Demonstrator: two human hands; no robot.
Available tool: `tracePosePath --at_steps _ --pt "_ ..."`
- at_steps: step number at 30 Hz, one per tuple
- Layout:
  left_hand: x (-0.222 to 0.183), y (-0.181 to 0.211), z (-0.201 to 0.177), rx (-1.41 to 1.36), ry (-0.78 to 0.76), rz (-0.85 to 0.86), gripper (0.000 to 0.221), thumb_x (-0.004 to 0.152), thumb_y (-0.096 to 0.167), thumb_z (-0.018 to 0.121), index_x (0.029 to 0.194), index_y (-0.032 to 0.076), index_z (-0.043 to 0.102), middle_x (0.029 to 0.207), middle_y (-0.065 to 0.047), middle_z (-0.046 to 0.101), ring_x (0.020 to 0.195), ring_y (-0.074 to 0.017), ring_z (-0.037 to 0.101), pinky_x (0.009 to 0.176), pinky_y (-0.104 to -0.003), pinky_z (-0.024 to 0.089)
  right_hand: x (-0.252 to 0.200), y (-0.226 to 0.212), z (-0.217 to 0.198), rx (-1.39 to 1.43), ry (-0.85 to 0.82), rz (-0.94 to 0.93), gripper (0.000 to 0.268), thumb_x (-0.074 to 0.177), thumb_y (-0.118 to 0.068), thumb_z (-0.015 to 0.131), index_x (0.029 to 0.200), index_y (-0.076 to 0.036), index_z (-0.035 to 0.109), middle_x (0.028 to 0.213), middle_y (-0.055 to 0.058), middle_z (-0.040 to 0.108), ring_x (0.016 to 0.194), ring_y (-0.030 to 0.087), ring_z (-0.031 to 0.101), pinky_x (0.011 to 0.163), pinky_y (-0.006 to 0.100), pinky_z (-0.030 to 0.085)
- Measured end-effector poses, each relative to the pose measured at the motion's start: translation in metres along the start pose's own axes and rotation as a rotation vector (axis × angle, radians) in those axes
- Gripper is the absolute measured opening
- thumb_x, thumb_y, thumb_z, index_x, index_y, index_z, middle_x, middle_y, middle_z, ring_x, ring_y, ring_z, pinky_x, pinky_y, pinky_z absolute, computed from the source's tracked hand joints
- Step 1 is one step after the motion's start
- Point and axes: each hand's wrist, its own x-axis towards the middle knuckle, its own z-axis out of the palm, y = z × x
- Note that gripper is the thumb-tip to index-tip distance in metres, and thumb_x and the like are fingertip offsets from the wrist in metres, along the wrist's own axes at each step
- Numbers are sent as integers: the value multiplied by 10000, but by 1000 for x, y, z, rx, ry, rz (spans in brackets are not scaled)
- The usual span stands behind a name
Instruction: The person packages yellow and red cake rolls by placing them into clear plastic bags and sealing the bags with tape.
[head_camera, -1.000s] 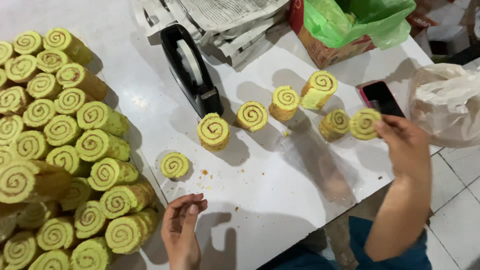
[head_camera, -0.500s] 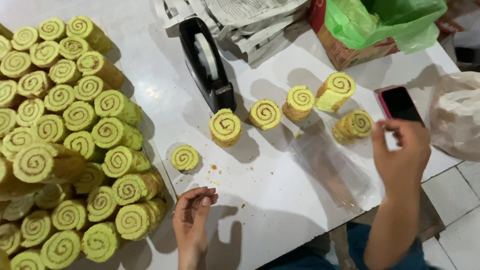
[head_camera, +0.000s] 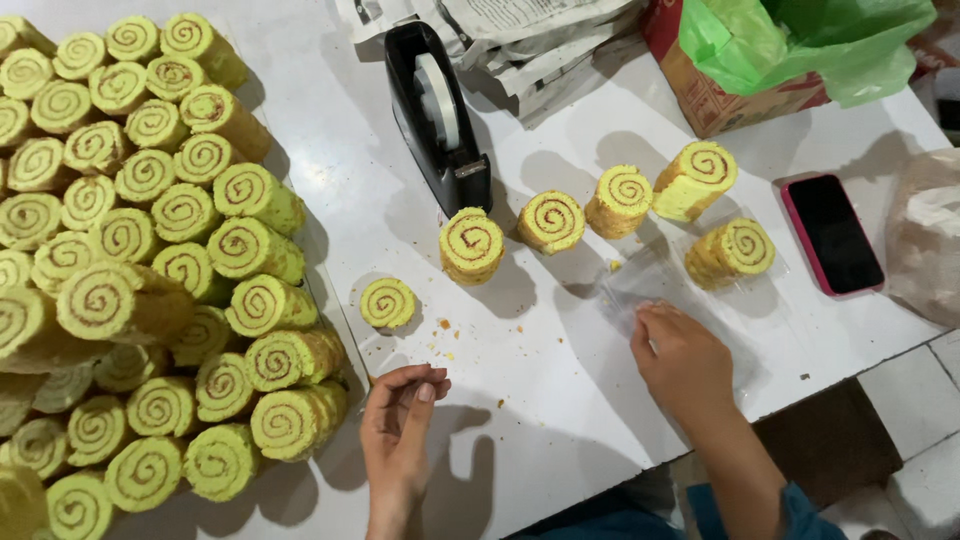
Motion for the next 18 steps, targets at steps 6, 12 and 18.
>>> tracePosePath --at_steps 6,12,18 --pt "1 1 1 7 1 -21 187 955 112 702 1102 -4 720 1038 -178 793 971 -248 759 929 -386 650 14 -8 -27 203 -246 448 229 1026 -336 675 1039 -128 771 985 1 802 880 236 733 740 387 538" --pt "0 2 -1 6 -28 -35 190 965 107 692 1111 -11 720 1054 -177 776 1037 -251 768 965 -410 672 36 -19 -50 580 -216 632 112 920 -150 836 902 -51 787 1023 57 832 943 138 753 929 282 598" --pt "1 -6 -6 -57 -53 -39 188 962 82 703 1122 -17 709 1055 -176 770 1048 -250 761 975 -426 665 35 10 -39 737 -209 801 256 1036 -277 767 966 -31 746 885 69 739 842 169 719 820 310 623"
